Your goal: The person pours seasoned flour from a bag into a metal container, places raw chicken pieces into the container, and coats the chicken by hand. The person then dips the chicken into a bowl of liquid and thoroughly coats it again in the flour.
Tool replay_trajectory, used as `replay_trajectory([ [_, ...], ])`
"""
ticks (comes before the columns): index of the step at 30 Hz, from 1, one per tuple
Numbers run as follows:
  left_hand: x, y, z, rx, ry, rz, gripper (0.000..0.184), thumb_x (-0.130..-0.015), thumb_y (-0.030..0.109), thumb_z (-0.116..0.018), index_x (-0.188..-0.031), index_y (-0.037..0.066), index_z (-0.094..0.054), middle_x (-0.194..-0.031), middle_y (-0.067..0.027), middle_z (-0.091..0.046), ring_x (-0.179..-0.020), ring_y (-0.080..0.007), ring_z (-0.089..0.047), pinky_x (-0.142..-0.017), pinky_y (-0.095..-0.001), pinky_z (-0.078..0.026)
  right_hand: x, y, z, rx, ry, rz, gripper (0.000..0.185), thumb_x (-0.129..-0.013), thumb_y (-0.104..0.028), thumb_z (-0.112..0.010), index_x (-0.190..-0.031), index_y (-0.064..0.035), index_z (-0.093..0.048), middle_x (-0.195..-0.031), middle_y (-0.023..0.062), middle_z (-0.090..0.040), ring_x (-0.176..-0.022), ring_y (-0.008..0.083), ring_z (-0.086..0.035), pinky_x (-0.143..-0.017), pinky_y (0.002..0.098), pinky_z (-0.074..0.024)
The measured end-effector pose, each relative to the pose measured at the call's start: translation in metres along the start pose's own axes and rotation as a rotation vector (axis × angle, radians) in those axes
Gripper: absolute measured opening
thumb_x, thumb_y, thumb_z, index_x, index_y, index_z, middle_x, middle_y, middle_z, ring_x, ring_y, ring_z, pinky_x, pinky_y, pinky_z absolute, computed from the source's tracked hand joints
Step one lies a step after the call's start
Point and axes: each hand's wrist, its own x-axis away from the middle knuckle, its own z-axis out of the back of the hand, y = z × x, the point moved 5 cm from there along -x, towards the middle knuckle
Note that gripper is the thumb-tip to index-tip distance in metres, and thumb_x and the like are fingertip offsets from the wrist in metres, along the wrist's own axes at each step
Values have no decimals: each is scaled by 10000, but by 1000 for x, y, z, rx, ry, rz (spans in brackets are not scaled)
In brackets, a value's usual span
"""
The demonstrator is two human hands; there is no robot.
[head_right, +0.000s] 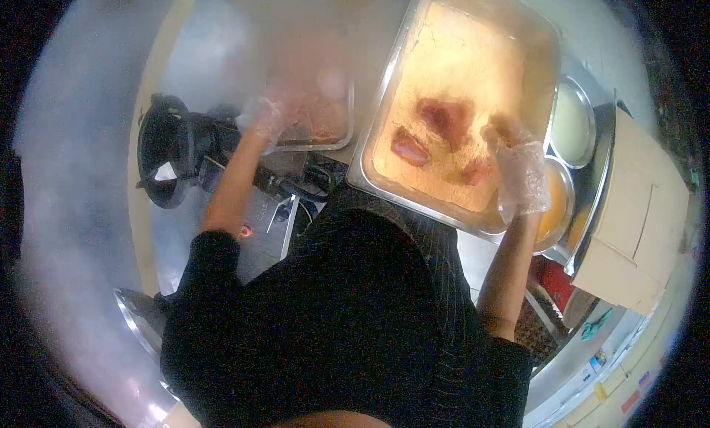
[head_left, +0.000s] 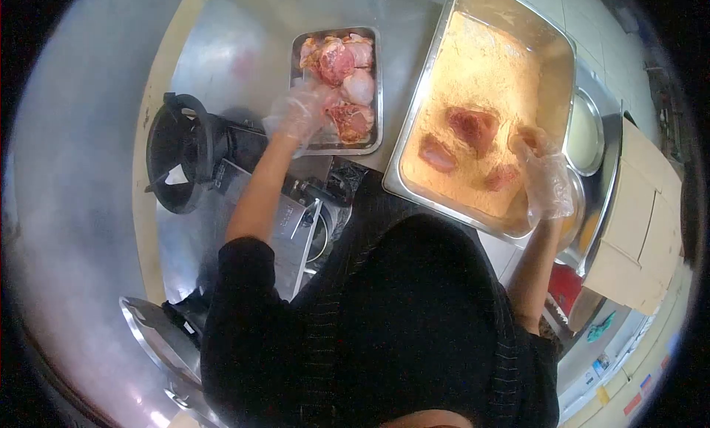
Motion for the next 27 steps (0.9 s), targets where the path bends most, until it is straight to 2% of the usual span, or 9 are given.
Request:
replay_trajectory([
  [2,6,-5,7,-93,-245,165,320,-799,317,-558,-1094,194,-579,-980,-121,-638,-932,-302,-617,-804,-423,-483,4,0,2,-79,8,13,307,-832,-229,-615,-1081,-49,-614,-943,94,-651,-879,178,-605,-786,301,-466],
  [8,2,-13,0,-111,-481,481,412,-832,416,-520,-1179,197,-562,-1169,-129,-580,-1045,-303,-577,-858,-430,-464,8,0,5,-41,0,-26,289,-832,-224,-617,-1067,-57,-625,-982,88,-654,-904,176,-597,-806,305,-456],
  [12,-7,-20,-7,74,-482,295,515,-788,458,-588,-1223,187,-541,-1208,-145,-560,-1082,-314,-556,-880,-422,-457,5,22,7,-133,-18,-98,282,-830,-156,-608,-1093,-55,-623,-985,95,-651,-861,156,-584,-754,285,-454],
  [15,-25,1,45,517,-367,459,666,-717,485,-669,-1263,138,-509,-1199,-173,-559,-1102,-325,-540,-923,-402,-439,2,29,10,-142,9,2,295,-827,-188,-610,-1093,-60,-623,-989,87,-653,-857,159,-582,-757,302,-453],
  [18,-59,-4,48,288,-360,496,733,-673,463,-715,-1262,83,-499,-1190,-199,-555,-1111,-324,-534,-932,-384,-441,3,19,9,-81,-7,-13,306,-826,-206,-612,-1095,-60,-623,-988,77,-654,-872,161,-584,-771,311,-451],
  [20,-65,-14,21,116,47,386,654,-677,396,-717,-1184,23,-538,-1111,-211,-593,-1023,-326,-582,-877,-381,-477,9,3,12,-34,-1,-27,311,-853,-216,-607,-1091,-16,-609,-964,97,-650,-882,172,-591,-798,296,-447],
  [21,-60,-30,-7,117,48,385,654,-677,396,-717,-1184,23,-538,-1111,-211,-593,-1023,-326,-582,-877,-381,-477,11,-1,16,-34,0,-27,311,-853,-216,-607,-1091,-16,-609,-964,97,-650,-882,172,-591,-798,296,-447],
  [23,-38,-60,-77,132,-600,350,578,-690,347,-713,-1148,32,-554,-1081,-194,-615,-979,-314,-605,-849,-379,-489,15,-3,20,-30,-6,-59,334,-847,-233,-612,-1101,-17,-603,-981,95,-649,-884,178,-592,-799,300,-444],
  [27,5,-29,-56,151,-735,481,529,-723,331,-696,-1132,28,-551,-1076,-172,-625,-962,-265,-615,-829,-365,-485,19,13,21,-57,24,-129,268,-842,-206,-608,-1056,-46,-622,-1018,79,-641,-948,171,-579,-836,299,-439],
])
